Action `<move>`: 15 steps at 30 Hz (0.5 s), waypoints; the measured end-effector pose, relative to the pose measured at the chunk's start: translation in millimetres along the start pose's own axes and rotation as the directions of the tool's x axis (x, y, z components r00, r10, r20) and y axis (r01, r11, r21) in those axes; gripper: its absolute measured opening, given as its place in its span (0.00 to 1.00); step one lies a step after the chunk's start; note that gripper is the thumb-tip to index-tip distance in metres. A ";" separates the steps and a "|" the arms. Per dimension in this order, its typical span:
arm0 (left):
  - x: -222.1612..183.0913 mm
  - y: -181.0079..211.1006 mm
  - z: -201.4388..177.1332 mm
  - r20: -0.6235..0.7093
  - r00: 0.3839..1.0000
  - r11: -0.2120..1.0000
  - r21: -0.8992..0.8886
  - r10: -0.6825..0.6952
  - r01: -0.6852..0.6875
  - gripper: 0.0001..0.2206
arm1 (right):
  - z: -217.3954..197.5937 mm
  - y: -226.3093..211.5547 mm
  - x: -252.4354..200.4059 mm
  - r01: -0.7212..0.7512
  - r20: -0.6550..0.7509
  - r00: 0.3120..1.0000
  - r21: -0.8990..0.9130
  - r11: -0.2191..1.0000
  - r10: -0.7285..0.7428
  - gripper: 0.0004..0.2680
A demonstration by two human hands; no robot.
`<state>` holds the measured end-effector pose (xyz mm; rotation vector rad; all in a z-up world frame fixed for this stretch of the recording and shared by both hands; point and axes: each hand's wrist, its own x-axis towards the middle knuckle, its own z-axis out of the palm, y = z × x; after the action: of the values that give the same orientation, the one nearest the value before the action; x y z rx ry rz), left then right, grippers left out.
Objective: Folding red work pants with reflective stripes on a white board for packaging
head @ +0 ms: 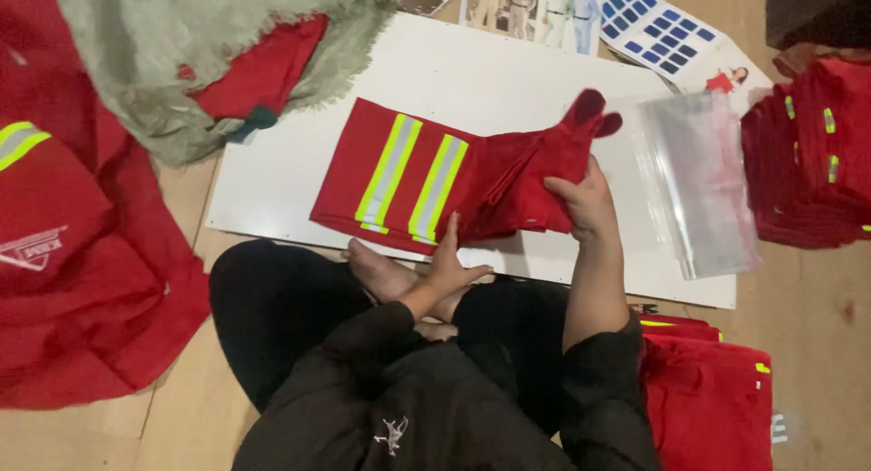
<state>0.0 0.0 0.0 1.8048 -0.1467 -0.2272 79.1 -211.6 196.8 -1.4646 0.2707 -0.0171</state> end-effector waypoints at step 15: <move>33.5 -69.6 6.3 -0.373 0.724 0.752 -0.585 -0.581 0.302 0.21 | 117.4 128.3 59.1 0.363 0.376 0.926 -0.906 0.218 0.019 0.18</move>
<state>29.6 3.6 -71.5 1.2937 0.7268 -0.0830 139.3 -92.8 70.3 -2.7749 -0.2562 0.2578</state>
